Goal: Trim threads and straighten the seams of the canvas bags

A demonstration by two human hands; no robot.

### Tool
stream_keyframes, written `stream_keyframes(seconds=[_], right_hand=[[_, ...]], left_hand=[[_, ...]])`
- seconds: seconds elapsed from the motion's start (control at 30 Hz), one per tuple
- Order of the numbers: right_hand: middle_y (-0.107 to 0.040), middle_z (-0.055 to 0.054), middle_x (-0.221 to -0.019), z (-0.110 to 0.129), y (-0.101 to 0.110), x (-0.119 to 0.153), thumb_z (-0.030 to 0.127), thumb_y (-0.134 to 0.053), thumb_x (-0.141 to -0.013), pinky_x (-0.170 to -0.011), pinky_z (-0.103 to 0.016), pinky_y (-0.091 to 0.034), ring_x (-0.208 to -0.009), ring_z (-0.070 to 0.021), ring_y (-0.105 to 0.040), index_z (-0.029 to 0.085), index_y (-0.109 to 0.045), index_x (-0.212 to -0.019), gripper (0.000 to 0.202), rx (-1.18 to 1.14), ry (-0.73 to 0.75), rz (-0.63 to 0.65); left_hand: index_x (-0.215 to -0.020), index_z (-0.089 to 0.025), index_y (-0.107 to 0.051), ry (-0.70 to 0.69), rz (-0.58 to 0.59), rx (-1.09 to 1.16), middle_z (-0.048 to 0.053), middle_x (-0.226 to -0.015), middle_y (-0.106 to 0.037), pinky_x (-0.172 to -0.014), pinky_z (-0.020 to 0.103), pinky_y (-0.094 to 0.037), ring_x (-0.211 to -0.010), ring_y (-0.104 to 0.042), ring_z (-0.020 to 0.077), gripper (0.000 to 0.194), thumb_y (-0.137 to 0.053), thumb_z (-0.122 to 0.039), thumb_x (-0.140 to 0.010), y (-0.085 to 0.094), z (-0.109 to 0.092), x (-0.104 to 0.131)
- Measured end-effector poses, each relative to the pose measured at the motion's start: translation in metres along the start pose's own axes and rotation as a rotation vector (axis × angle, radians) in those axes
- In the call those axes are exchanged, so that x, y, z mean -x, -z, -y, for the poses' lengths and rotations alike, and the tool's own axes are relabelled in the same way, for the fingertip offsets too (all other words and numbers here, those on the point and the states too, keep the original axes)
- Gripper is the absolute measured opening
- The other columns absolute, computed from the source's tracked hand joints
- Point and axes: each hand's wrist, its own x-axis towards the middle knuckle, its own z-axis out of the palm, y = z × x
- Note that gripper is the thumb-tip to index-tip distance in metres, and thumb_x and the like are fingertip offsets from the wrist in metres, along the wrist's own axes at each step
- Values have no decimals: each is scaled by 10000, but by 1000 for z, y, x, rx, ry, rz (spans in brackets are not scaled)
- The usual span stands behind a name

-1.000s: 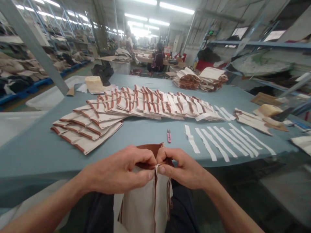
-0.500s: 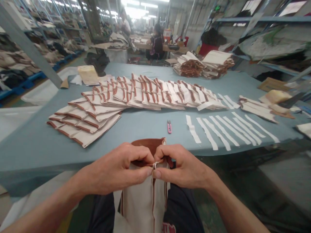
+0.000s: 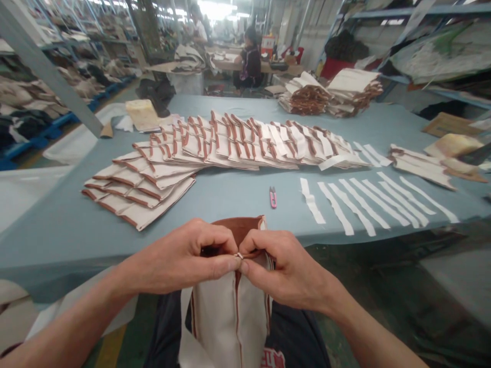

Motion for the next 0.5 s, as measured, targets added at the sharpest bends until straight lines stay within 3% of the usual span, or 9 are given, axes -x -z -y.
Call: stream_keyframes(seconds=[0.13, 0.33, 0.5], right_hand=[[-572, 55, -643, 1, -7, -2, 185, -617, -874, -587, -224, -332, -581, -88, -489, 184, -602, -739, 136, -81, -44, 6], [-517, 64, -614, -5, -16, -5, 197, -586, -837, -566, -233, -304, -565, -89, -452, 191, -557, -714, 126, -109, -81, -11], [-489, 71, -590, -6, -18, -5, 164, -576, -780, -562, -241, -273, -552, -86, -422, 192, -537, -688, 104, -78, -125, -28]], left_hand=[[-842, -170, -694, -92, 57, -120, -49, -660, -596, -547, 216, -338, -584, -511, 83, 259, -538, -268, -1024, 10, 3, 8], [-867, -188, -707, -202, -140, -371, -31, -663, -651, -560, 232, -357, -574, -561, 98, 196, -548, -97, -936, 1, -1, 15], [-770, -174, -663, -197, -256, -506, -35, -635, -612, -533, 242, -342, -555, -547, 103, 216, -517, -38, -852, -13, 0, 13]])
